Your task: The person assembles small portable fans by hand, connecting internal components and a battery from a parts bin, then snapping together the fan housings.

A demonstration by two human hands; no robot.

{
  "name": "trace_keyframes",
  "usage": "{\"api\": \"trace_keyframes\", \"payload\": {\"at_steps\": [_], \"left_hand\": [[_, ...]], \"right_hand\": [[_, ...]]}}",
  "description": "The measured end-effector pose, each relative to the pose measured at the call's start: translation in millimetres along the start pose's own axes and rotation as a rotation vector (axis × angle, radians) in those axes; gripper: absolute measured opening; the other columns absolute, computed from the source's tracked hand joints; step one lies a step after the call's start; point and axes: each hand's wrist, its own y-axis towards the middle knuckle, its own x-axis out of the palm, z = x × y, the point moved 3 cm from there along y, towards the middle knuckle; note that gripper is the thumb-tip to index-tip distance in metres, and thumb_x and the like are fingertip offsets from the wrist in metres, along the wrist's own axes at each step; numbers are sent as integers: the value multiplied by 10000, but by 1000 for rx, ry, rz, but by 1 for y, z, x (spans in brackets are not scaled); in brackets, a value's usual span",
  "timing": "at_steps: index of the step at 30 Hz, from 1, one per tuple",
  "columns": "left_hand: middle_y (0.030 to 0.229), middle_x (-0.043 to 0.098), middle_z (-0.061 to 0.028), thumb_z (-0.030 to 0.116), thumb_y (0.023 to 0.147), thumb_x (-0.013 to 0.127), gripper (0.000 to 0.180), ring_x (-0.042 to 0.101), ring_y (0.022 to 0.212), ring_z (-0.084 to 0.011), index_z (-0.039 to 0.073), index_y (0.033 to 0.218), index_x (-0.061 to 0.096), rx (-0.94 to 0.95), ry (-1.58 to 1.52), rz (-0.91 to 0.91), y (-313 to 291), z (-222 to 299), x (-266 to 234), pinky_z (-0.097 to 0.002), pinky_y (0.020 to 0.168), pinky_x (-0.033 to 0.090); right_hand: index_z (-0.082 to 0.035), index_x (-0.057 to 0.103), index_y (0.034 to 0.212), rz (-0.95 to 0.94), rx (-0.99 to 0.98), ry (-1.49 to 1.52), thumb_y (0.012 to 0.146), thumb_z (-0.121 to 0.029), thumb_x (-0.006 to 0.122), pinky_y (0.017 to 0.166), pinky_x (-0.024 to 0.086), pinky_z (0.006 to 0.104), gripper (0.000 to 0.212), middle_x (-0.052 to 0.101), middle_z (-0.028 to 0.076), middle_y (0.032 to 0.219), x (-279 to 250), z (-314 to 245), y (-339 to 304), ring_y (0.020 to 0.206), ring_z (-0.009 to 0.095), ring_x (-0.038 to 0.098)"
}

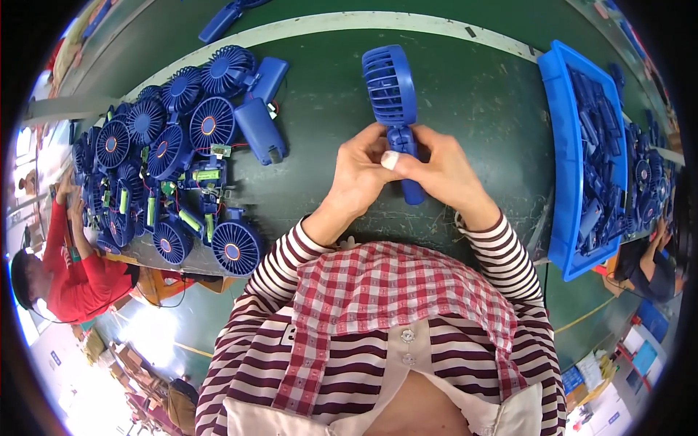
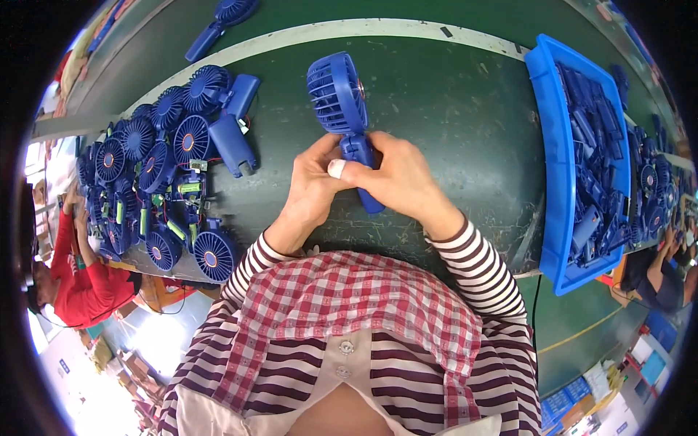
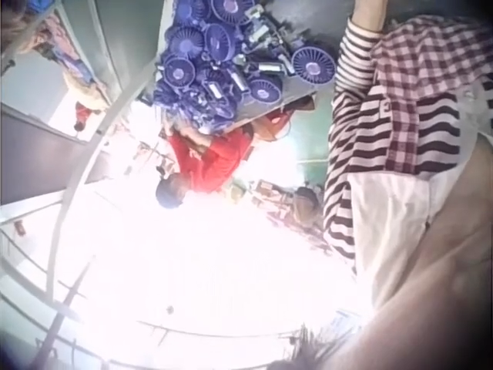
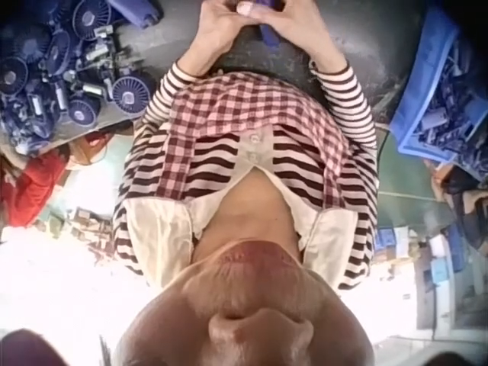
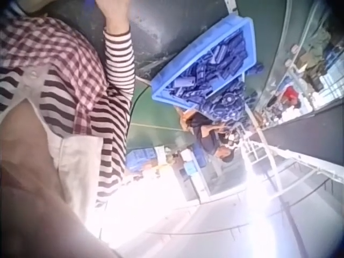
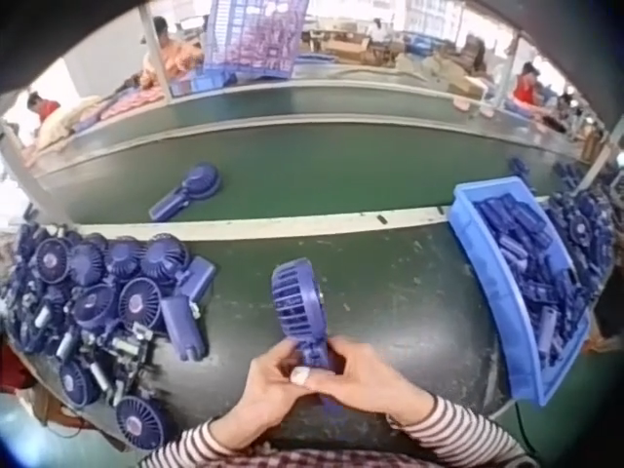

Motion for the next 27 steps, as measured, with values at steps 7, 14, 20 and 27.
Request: {"api": "trace_keyframes", "payload": {"at_steps": [7, 14, 20, 27], "left_hand": [[981, 615, -77, -66, 704, 674, 560, 594, 896, -142, -24, 1231, 491, -45, -109, -96, 1, 2, 1, -282, 773, 506], [1067, 595, -80, 62, 789, 681, 518, 591, 959, -172, -11, 1254, 464, -122, -165, -161, 7, -8, -2, -325, 850, 497], [1131, 562, -93, 141, 850, 634, 490, 565, 1024, -187, -8, 1273, 434, -198, -172, -160, 8, -4, 5, -343, 868, 489], [1097, 566, -100, 115, 886, 545, 413, 569, 993, -192, -16, 1262, 435, -241, -252, -103, 2, 5, 2, -349, 816, 505]], "right_hand": [[52, 605, 971, -135, 28, 311, 791, -170, 648, 654, 462, 242, 289, 617, 52, 846, -8, 6, 4, 757, 89, 563], [74, 607, 932, 247, 221, -43, 750, -259, 682, 623, 464, 255, 387, 618, 92, 782, 2, 2, -1, 720, 103, 563], [87, 593, 937, 365, 257, 71, 768, -334, 639, 612, 450, 263, 456, 613, 109, 787, 2, 8, -3, 713, 119, 558], [64, 572, 1025, 503, 231, 49, 763, -331, 660, 663, 458, 280, 483, 623, 112, 849, -11, 17, -5, 738, 160, 571]]}}
